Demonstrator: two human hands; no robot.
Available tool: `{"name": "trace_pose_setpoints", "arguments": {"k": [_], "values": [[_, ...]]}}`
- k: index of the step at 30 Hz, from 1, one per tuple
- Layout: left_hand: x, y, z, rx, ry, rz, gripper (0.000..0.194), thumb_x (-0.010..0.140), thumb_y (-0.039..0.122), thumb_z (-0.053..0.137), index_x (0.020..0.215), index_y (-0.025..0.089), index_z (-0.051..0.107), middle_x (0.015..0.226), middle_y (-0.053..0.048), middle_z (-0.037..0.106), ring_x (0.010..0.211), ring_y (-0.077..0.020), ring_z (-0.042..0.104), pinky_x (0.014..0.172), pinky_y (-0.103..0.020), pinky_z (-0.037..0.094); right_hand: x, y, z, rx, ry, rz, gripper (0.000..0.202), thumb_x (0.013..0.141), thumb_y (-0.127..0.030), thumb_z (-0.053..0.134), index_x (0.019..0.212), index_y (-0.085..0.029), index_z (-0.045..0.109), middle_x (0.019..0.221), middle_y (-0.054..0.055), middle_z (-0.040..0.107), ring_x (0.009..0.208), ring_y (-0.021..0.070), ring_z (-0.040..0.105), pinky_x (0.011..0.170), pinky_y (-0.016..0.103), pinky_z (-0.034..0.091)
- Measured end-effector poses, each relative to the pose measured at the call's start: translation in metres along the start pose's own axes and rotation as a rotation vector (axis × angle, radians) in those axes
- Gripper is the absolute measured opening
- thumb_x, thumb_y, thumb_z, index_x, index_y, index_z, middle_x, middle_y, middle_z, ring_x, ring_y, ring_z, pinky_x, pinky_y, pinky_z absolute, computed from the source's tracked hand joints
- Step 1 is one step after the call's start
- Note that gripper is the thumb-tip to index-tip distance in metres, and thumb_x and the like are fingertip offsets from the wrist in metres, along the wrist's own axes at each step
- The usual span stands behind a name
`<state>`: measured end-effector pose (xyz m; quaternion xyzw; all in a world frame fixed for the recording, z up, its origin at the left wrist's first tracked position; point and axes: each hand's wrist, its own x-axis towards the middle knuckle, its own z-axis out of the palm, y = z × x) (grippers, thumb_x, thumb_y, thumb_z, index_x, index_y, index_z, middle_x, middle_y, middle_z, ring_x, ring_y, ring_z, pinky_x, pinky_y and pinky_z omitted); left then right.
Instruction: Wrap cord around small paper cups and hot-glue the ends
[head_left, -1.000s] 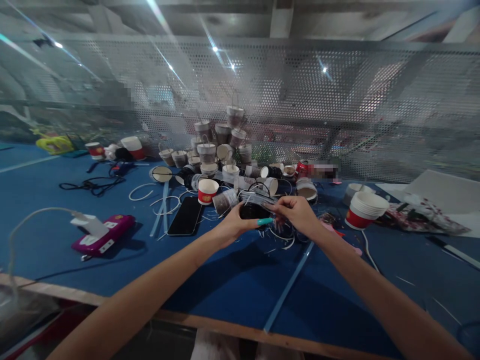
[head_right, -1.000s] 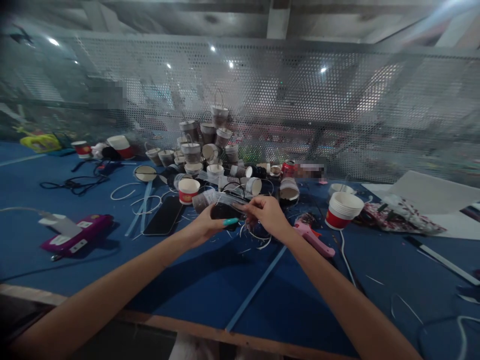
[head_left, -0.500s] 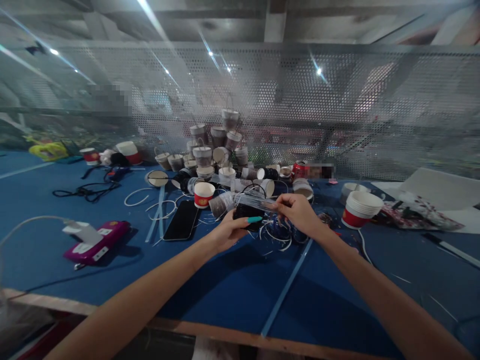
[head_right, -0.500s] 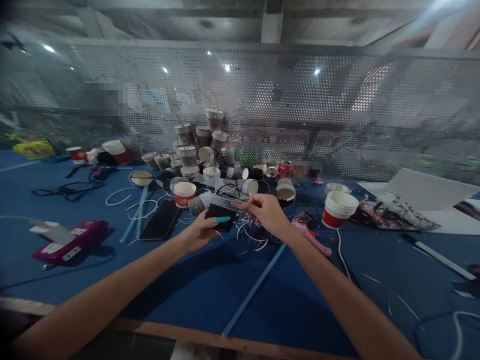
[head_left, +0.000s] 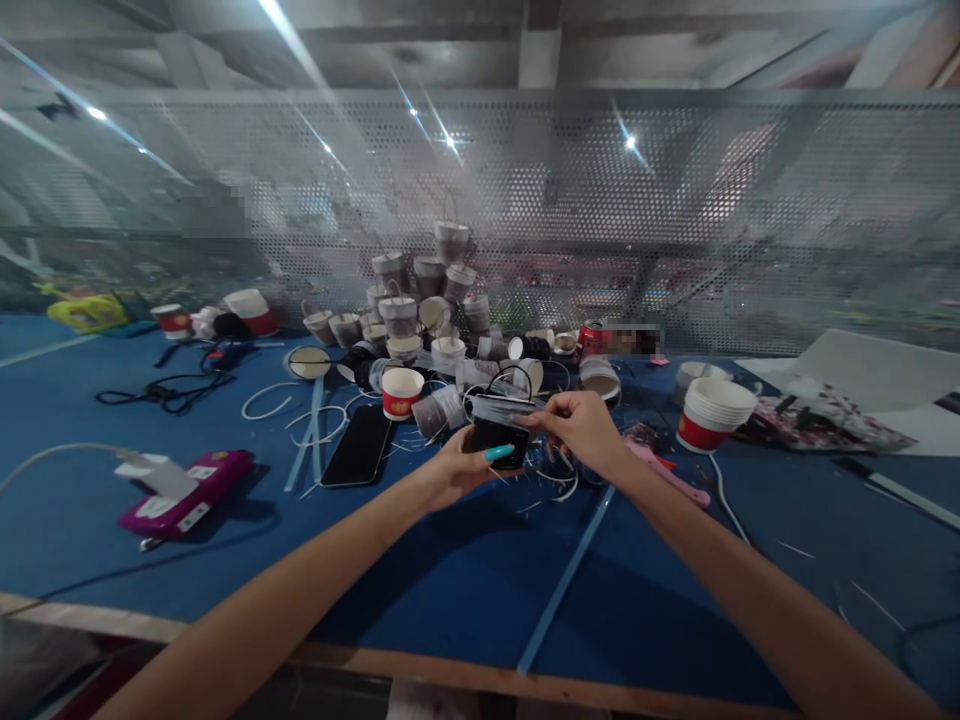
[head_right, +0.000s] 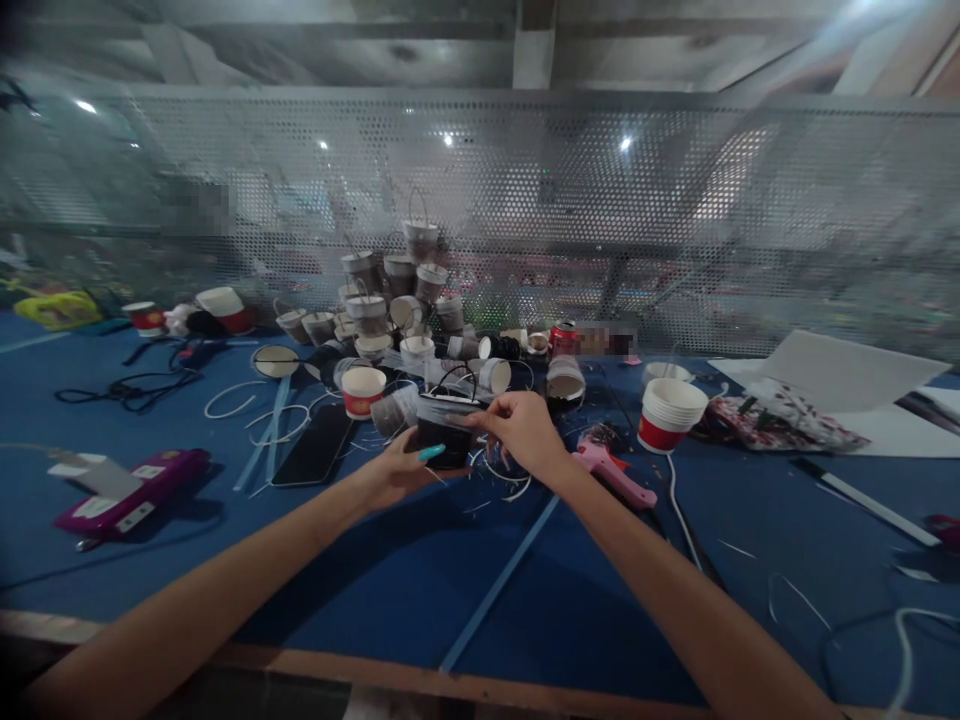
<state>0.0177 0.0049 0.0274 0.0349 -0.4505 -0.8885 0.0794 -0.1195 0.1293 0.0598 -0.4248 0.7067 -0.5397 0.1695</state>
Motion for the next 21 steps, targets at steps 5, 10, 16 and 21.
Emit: {"name": "trace_pose_setpoints", "arguments": {"k": [5, 10, 16, 21], "values": [[0.003, -0.005, 0.006, 0.115, 0.122, -0.009, 0.047, 0.053, 0.009, 0.073, 0.098, 0.012, 0.060, 0.090, -0.008, 0.066, 0.078, -0.0179, 0.061, 0.075, -0.031, 0.048, -0.002, -0.002, 0.000, -0.109, 0.012, -0.027, 0.040, 0.062, -0.052, 0.064, 0.050, -0.015, 0.052, 0.037, -0.002, 0.050, 0.028, 0.0071, 0.041, 0.030, 0.019, 0.030], [0.005, -0.007, 0.001, 0.041, 0.163, -0.029, 0.041, 0.050, 0.005, 0.070, 0.089, 0.012, 0.061, 0.080, -0.007, 0.067, 0.071, -0.0177, 0.061, 0.070, -0.032, 0.049, -0.001, -0.009, -0.008, -0.179, -0.031, -0.051, 0.040, 0.064, -0.051, 0.063, 0.048, -0.015, 0.052, 0.035, -0.002, 0.049, 0.029, 0.0066, 0.040, 0.034, 0.020, 0.029], [0.002, -0.005, 0.000, -0.028, 0.141, -0.032, 0.053, 0.051, 0.002, 0.062, 0.103, 0.014, 0.058, 0.082, -0.006, 0.067, 0.073, -0.0186, 0.061, 0.071, -0.034, 0.048, 0.000, -0.008, -0.011, -0.095, -0.116, -0.143, 0.036, 0.070, -0.048, 0.060, 0.055, -0.016, 0.052, 0.040, -0.004, 0.048, 0.035, 0.0065, 0.041, 0.038, 0.020, 0.031], [0.000, -0.004, -0.004, -0.104, 0.096, -0.067, 0.057, 0.050, 0.001, 0.059, 0.106, 0.013, 0.057, 0.080, -0.006, 0.067, 0.072, -0.0185, 0.061, 0.074, -0.036, 0.047, -0.001, -0.005, -0.008, -0.044, -0.127, -0.190, 0.032, 0.070, -0.045, 0.061, 0.060, -0.015, 0.056, 0.048, -0.002, 0.053, 0.043, 0.0081, 0.047, 0.043, 0.020, 0.034]]}}
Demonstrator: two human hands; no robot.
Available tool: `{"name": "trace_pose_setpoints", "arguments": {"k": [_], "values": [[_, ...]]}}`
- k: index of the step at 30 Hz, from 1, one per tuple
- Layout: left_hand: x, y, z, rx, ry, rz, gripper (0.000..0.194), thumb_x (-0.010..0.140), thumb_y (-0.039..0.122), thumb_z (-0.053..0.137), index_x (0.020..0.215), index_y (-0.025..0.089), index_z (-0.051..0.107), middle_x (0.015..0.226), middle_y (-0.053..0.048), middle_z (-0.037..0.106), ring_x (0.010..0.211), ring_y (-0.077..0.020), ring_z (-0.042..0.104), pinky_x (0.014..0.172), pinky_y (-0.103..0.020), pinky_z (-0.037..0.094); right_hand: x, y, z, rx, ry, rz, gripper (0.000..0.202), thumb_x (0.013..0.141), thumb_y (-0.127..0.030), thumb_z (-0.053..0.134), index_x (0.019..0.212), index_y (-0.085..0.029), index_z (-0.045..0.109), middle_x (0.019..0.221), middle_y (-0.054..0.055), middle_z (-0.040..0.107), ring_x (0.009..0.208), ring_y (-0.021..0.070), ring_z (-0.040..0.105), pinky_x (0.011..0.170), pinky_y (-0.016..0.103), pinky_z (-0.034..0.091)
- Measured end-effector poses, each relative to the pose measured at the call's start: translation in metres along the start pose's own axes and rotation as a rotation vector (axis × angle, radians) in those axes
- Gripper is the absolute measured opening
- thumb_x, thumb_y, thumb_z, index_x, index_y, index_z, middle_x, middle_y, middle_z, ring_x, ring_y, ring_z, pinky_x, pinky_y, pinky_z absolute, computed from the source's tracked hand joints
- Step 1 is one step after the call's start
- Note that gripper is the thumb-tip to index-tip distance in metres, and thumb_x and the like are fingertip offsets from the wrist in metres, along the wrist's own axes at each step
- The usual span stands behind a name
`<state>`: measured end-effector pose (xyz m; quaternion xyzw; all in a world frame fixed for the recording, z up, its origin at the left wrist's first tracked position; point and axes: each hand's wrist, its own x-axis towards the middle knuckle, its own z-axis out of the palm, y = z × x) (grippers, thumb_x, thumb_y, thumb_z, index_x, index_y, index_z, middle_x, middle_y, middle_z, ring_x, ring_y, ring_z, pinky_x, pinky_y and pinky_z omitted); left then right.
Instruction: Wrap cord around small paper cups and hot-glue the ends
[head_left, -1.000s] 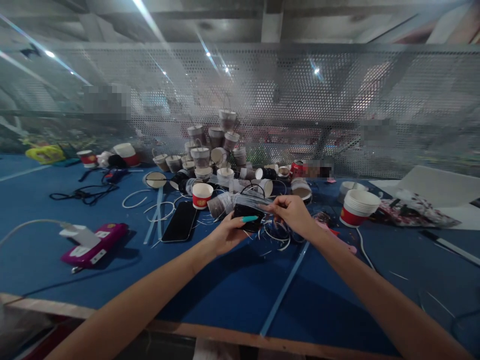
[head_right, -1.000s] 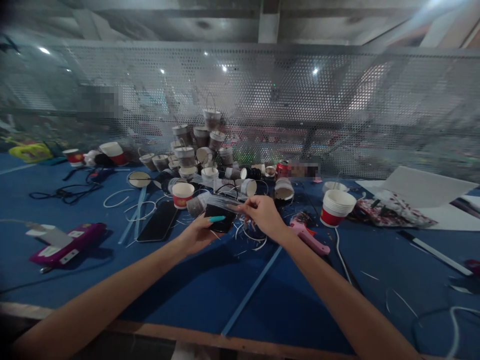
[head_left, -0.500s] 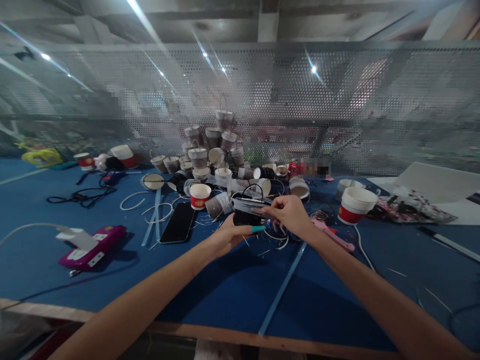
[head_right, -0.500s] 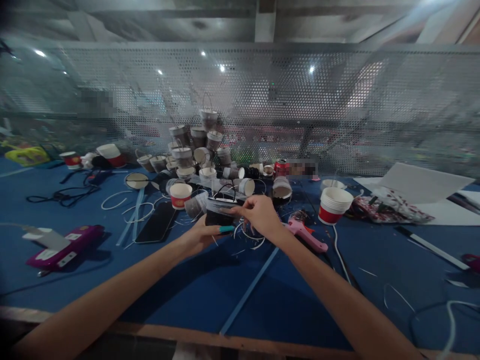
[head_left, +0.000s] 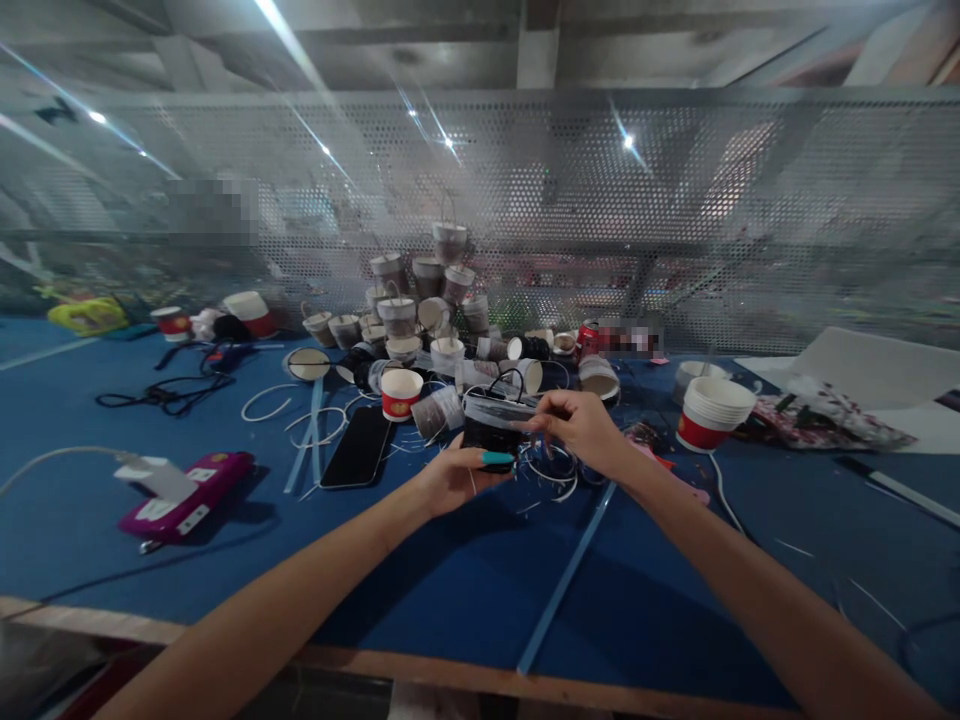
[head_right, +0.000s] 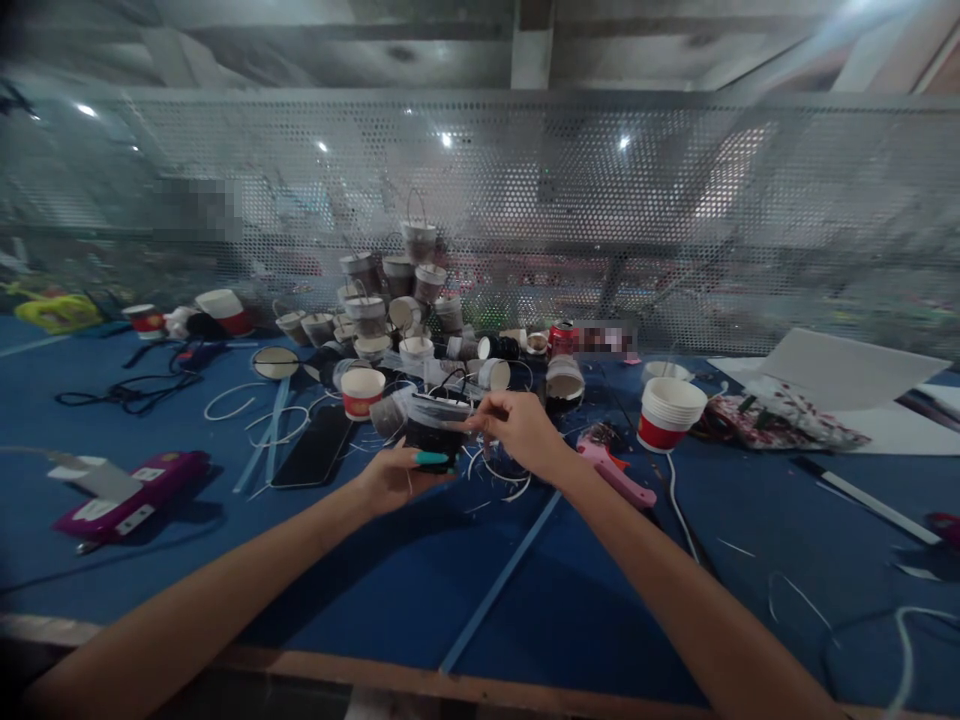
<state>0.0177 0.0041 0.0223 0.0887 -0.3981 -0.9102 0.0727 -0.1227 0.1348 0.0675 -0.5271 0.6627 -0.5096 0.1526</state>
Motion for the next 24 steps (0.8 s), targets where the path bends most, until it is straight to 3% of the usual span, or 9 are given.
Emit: {"name": "trace_pose_setpoints", "arguments": {"k": [9, 16, 19, 24], "values": [[-0.0017, 0.0028, -0.0033, -0.036, -0.114, 0.007, 0.042, 0.055, 0.006, 0.060, 0.097, 0.010, 0.059, 0.086, -0.009, 0.067, 0.078, -0.0205, 0.061, 0.082, -0.040, 0.043, 0.0015, -0.0018, -0.0019, -0.018, 0.039, 0.058, 0.033, 0.070, -0.044, 0.060, 0.058, -0.015, 0.055, 0.046, -0.002, 0.053, 0.038, 0.0061, 0.040, 0.039, 0.020, 0.028], [-0.0026, 0.0075, -0.0013, 0.044, -0.103, 0.063, 0.050, 0.056, 0.010, 0.066, 0.104, 0.012, 0.054, 0.098, -0.012, 0.064, 0.095, -0.0266, 0.059, 0.093, -0.046, 0.037, 0.0026, 0.0050, -0.0021, -0.027, 0.044, 0.079, 0.031, 0.069, -0.042, 0.061, 0.057, -0.015, 0.052, 0.044, -0.003, 0.050, 0.039, 0.0068, 0.041, 0.039, 0.020, 0.029], [-0.0021, 0.0082, 0.0017, 0.096, -0.041, 0.074, 0.046, 0.056, 0.009, 0.069, 0.100, 0.012, 0.054, 0.097, -0.012, 0.064, 0.094, -0.0281, 0.060, 0.090, -0.049, 0.040, 0.0025, 0.0062, -0.0033, -0.067, 0.033, 0.047, 0.034, 0.071, -0.045, 0.058, 0.057, -0.015, 0.051, 0.044, -0.004, 0.047, 0.040, 0.0063, 0.039, 0.040, 0.020, 0.027], [0.0031, 0.0063, 0.0009, 0.151, 0.208, 0.199, 0.044, 0.058, 0.008, 0.070, 0.098, 0.015, 0.053, 0.092, -0.007, 0.065, 0.088, -0.0228, 0.062, 0.087, -0.042, 0.046, 0.0025, 0.0018, -0.0095, -0.203, -0.051, -0.021, 0.037, 0.073, -0.049, 0.055, 0.059, -0.015, 0.055, 0.046, -0.005, 0.040, 0.043, 0.0062, 0.034, 0.044, 0.021, 0.024]]}}
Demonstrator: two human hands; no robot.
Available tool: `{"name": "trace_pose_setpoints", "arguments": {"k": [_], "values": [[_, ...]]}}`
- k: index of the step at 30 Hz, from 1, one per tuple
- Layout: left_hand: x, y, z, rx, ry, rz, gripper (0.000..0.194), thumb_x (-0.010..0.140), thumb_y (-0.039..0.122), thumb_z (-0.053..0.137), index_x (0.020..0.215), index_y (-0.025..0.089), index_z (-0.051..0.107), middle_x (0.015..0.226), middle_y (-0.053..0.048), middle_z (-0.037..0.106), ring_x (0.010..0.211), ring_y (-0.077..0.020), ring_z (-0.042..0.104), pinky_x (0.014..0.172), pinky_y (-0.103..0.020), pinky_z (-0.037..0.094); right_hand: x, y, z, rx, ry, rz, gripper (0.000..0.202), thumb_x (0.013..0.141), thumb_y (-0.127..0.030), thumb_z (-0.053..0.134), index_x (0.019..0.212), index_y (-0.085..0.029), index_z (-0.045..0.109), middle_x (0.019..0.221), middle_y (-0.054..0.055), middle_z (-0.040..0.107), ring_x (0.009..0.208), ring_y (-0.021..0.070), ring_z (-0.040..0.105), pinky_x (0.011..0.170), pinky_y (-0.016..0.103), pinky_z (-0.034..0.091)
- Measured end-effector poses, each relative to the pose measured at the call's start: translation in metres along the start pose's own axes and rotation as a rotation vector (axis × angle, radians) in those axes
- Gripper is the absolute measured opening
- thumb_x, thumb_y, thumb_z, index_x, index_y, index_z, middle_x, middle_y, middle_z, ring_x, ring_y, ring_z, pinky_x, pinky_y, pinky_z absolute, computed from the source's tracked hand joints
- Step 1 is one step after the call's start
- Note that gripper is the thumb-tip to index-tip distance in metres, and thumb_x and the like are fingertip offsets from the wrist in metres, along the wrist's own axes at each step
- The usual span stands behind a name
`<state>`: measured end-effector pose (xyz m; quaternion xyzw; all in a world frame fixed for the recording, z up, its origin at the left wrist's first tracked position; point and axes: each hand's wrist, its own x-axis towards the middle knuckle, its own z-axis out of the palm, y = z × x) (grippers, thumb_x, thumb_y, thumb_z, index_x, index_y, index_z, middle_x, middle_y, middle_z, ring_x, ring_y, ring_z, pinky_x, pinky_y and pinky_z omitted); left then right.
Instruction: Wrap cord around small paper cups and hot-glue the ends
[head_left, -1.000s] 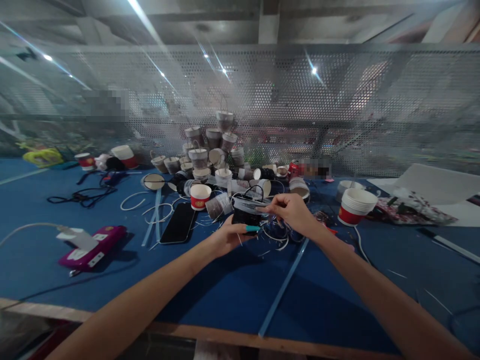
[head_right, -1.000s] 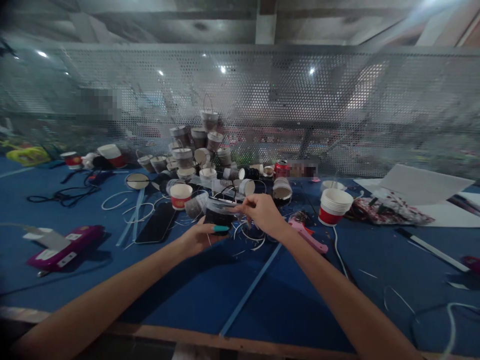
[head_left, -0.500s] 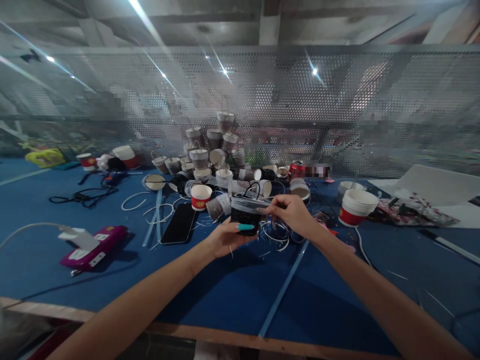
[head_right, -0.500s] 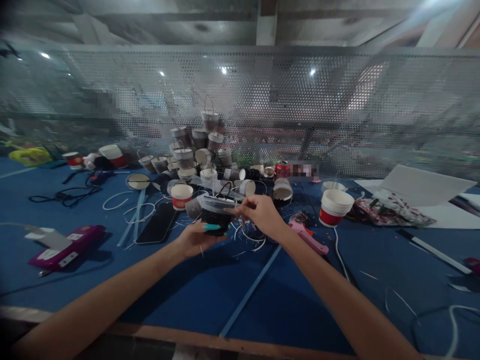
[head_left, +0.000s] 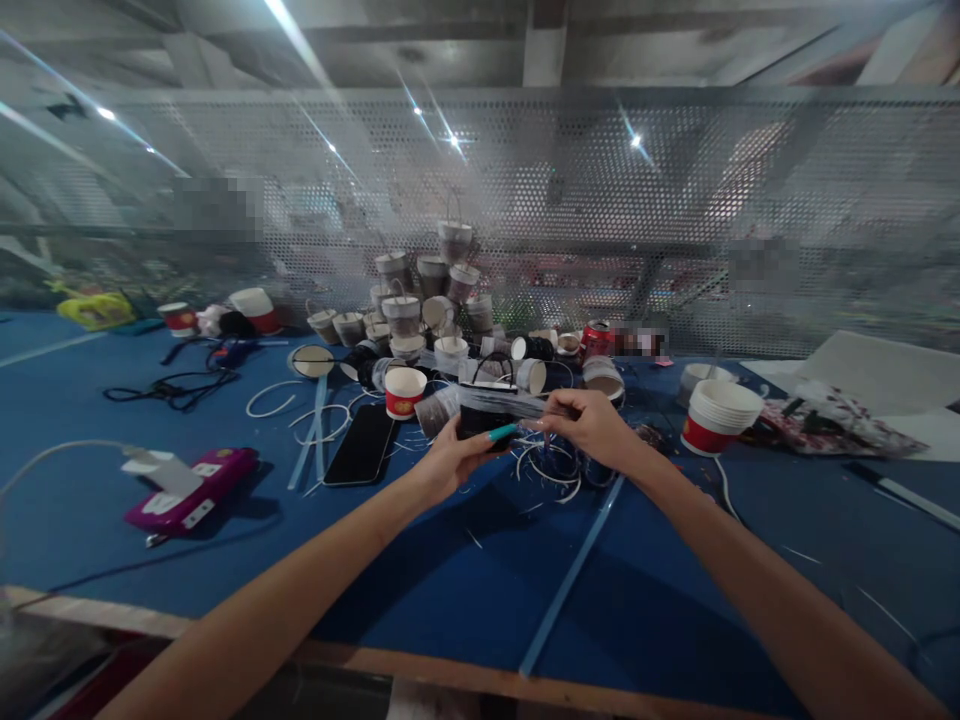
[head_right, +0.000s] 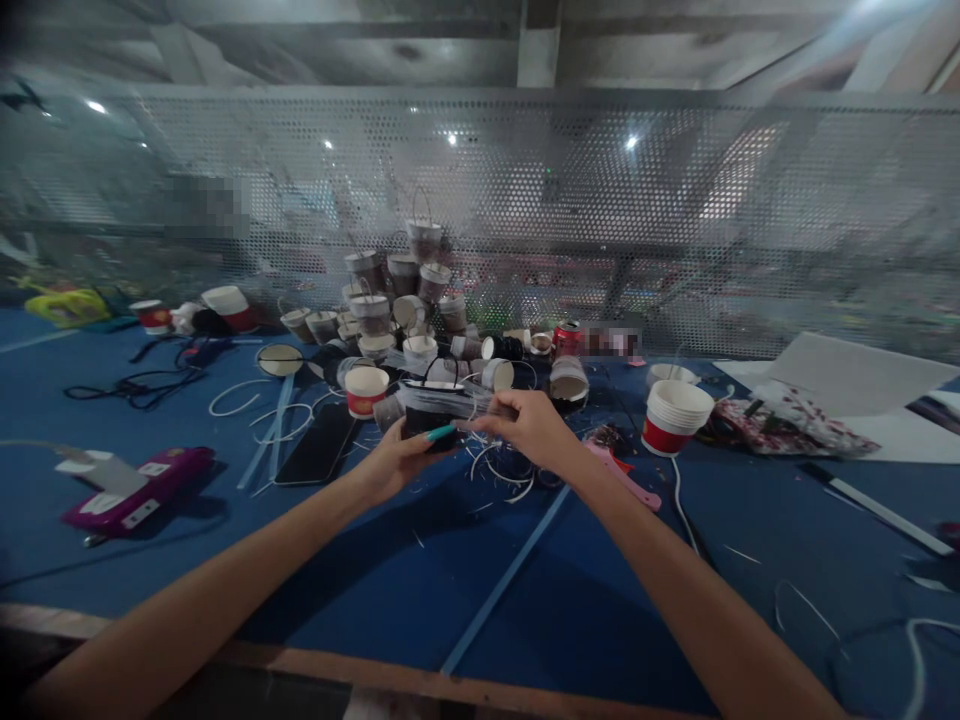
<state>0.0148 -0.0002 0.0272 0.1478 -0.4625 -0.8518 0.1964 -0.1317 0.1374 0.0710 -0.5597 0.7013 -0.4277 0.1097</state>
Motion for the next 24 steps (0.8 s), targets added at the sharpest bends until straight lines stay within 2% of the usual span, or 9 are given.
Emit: {"name": "trace_pose_setpoints", "arguments": {"k": [5, 11, 16, 24], "values": [[0.006, -0.005, -0.007, 0.102, 0.018, 0.052, 0.053, 0.058, 0.007, 0.071, 0.105, 0.018, 0.050, 0.099, -0.007, 0.064, 0.088, -0.0185, 0.062, 0.084, -0.034, 0.048, 0.001, 0.001, -0.009, -0.059, -0.036, -0.004, 0.039, 0.075, -0.049, 0.053, 0.055, -0.015, 0.056, 0.045, -0.004, 0.038, 0.043, 0.0059, 0.031, 0.044, 0.022, 0.024], [0.009, -0.008, -0.009, 0.194, 0.093, 0.130, 0.057, 0.056, 0.008, 0.073, 0.106, 0.020, 0.049, 0.095, -0.005, 0.065, 0.083, -0.0155, 0.062, 0.078, -0.028, 0.049, 0.002, -0.001, -0.021, -0.008, 0.003, -0.028, 0.038, 0.076, -0.046, 0.053, 0.054, -0.016, 0.057, 0.044, -0.005, 0.037, 0.041, 0.0055, 0.028, 0.042, 0.023, 0.022], [0.006, -0.007, -0.007, 0.121, 0.038, 0.082, 0.050, 0.060, 0.010, 0.071, 0.104, 0.018, 0.050, 0.095, -0.007, 0.065, 0.082, -0.0176, 0.063, 0.079, -0.031, 0.049, 0.003, 0.002, -0.015, -0.001, -0.040, -0.001, 0.039, 0.075, -0.047, 0.054, 0.053, -0.016, 0.057, 0.043, -0.005, 0.034, 0.041, 0.0051, 0.029, 0.042, 0.022, 0.022], [0.004, -0.005, -0.001, 0.069, 0.063, 0.049, 0.047, 0.060, 0.009, 0.070, 0.102, 0.017, 0.050, 0.089, -0.005, 0.066, 0.079, -0.0176, 0.064, 0.077, -0.032, 0.051, 0.005, 0.013, -0.003, 0.053, -0.122, 0.088, 0.040, 0.075, -0.050, 0.051, 0.054, -0.016, 0.053, 0.042, -0.006, 0.035, 0.038, 0.0048, 0.029, 0.039, 0.021, 0.022]]}}
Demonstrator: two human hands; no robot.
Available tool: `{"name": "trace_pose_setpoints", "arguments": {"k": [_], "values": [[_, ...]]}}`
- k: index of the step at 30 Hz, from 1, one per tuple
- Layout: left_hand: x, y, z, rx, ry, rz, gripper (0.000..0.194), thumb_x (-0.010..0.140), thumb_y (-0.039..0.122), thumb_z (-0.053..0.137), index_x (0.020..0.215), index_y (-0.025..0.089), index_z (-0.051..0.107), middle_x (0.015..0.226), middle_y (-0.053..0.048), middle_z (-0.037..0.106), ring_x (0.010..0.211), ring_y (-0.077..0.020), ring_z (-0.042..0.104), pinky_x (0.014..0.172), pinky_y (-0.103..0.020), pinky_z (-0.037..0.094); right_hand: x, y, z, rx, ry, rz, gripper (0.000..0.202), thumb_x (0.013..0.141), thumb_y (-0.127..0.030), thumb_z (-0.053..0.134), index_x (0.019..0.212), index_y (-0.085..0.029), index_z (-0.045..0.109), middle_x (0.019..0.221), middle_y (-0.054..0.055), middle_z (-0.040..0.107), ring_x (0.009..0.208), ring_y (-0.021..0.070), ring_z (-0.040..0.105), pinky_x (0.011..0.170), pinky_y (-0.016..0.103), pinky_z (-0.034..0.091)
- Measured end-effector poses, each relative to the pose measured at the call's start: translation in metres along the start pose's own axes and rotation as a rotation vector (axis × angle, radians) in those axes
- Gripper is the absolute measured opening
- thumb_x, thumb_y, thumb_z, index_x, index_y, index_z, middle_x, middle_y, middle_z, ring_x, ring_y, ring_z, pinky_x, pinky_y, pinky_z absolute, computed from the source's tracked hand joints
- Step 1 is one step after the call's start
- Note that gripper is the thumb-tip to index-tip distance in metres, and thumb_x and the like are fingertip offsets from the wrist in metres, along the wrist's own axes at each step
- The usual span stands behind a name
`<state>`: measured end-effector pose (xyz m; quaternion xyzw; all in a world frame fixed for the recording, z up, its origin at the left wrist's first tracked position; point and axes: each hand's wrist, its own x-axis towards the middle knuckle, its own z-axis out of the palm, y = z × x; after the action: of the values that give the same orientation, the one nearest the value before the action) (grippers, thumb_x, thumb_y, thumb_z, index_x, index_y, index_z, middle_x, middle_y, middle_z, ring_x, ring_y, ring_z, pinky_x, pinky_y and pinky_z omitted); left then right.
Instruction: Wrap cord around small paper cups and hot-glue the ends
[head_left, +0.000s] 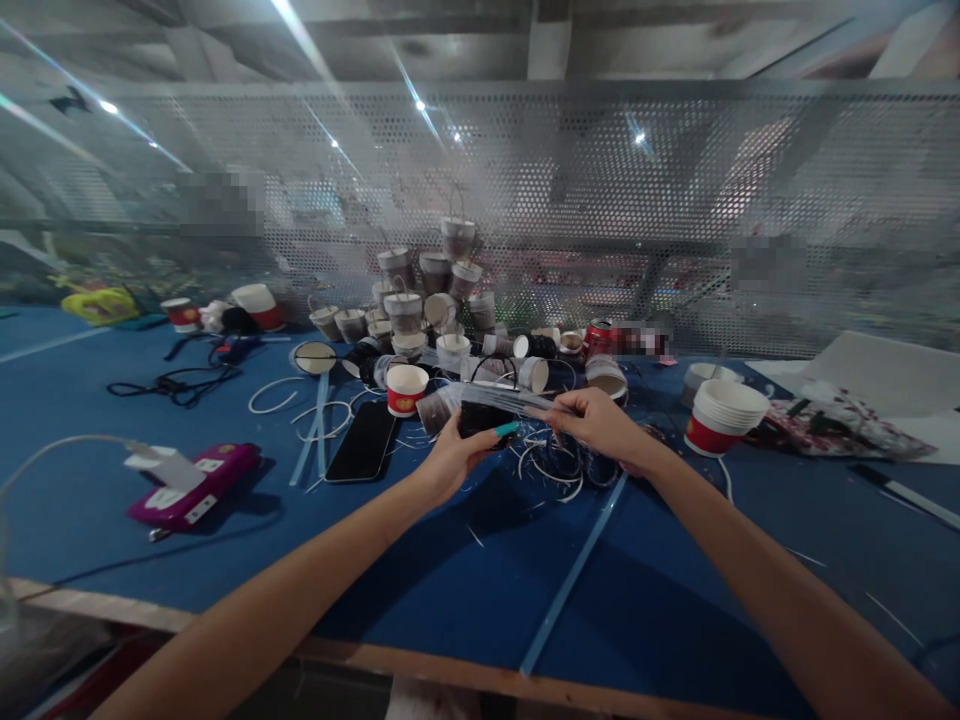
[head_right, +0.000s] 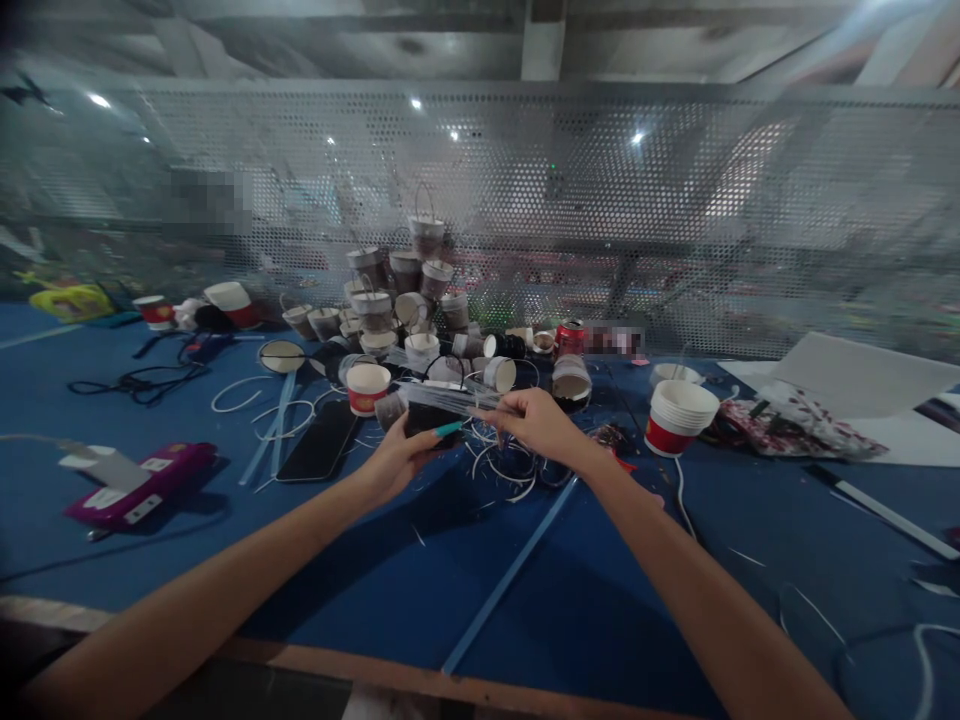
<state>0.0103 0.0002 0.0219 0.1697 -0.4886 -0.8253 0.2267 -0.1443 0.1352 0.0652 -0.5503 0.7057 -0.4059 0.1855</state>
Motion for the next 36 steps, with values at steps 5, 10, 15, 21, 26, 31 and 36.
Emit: {"name": "trace_pose_setpoints", "arguments": {"k": [5, 10, 15, 21, 26, 31, 36], "values": [[-0.005, 0.003, 0.005, -0.062, -0.045, -0.025, 0.035, 0.062, 0.007, 0.066, 0.093, 0.015, 0.052, 0.088, -0.006, 0.065, 0.081, -0.0189, 0.063, 0.081, -0.036, 0.050, 0.001, 0.002, 0.002, 0.059, -0.011, 0.020, 0.041, 0.074, -0.050, 0.052, 0.052, -0.016, 0.052, 0.038, -0.007, 0.033, 0.035, 0.0042, 0.028, 0.038, 0.020, 0.022], [-0.008, 0.002, 0.005, -0.171, -0.125, -0.072, 0.031, 0.062, 0.006, 0.063, 0.092, 0.013, 0.055, 0.088, -0.008, 0.065, 0.083, -0.0211, 0.063, 0.086, -0.043, 0.047, 0.001, -0.001, 0.005, 0.169, -0.054, 0.076, 0.042, 0.071, -0.052, 0.054, 0.051, -0.016, 0.052, 0.036, -0.007, 0.034, 0.032, 0.0037, 0.027, 0.035, 0.020, 0.019], [-0.010, 0.003, 0.002, -0.259, -0.249, -0.160, 0.040, 0.060, 0.007, 0.062, 0.099, 0.014, 0.056, 0.087, -0.008, 0.066, 0.081, -0.0224, 0.062, 0.087, -0.048, 0.044, 0.004, 0.004, 0.012, 0.278, -0.053, 0.056, 0.043, 0.069, -0.054, 0.056, 0.051, -0.015, 0.051, 0.037, -0.007, 0.036, 0.034, 0.0033, 0.027, 0.036, 0.019, 0.018], [-0.009, 0.002, -0.005, -0.280, -0.343, -0.221, 0.029, 0.063, 0.015, 0.066, 0.091, 0.011, 0.060, 0.089, -0.009, 0.067, 0.082, -0.0229, 0.064, 0.083, -0.039, 0.047, 0.002, -0.003, 0.012, 0.352, -0.028, 0.088, 0.038, 0.068, -0.051, 0.058, 0.052, -0.017, 0.050, 0.031, -0.009, 0.035, 0.025, 0.0037, 0.027, 0.030, 0.019, 0.017], [-0.008, 0.002, -0.007, -0.298, -0.361, -0.213, 0.028, 0.063, 0.017, 0.067, 0.090, 0.012, 0.062, 0.087, -0.008, 0.068, 0.082, -0.0210, 0.064, 0.081, -0.034, 0.047, -0.001, -0.011, 0.011, 0.366, 0.002, 0.087, 0.035, 0.069, -0.044, 0.060, 0.051, -0.016, 0.051, 0.031, -0.008, 0.041, 0.024, 0.0038, 0.033, 0.029, 0.017, 0.022], [-0.008, 0.000, -0.005, -0.283, -0.400, -0.229, 0.037, 0.059, 0.018, 0.071, 0.094, 0.012, 0.061, 0.095, -0.010, 0.066, 0.089, -0.0239, 0.061, 0.086, -0.039, 0.042, 0.002, -0.006, 0.017, 0.393, 0.012, 0.165, 0.034, 0.068, -0.044, 0.061, 0.052, -0.016, 0.050, 0.031, -0.008, 0.043, 0.024, 0.0044, 0.035, 0.028, 0.016, 0.025], [-0.003, 0.002, -0.008, -0.250, -0.363, -0.198, 0.038, 0.055, 0.011, 0.071, 0.091, 0.010, 0.062, 0.093, -0.010, 0.066, 0.090, -0.0222, 0.058, 0.088, -0.040, 0.039, 0.004, -0.004, 0.020, 0.349, 0.062, 0.224, 0.033, 0.067, -0.043, 0.062, 0.052, -0.015, 0.051, 0.036, -0.005, 0.051, 0.023, 0.0040, 0.035, 0.025, 0.016, 0.023]]}}
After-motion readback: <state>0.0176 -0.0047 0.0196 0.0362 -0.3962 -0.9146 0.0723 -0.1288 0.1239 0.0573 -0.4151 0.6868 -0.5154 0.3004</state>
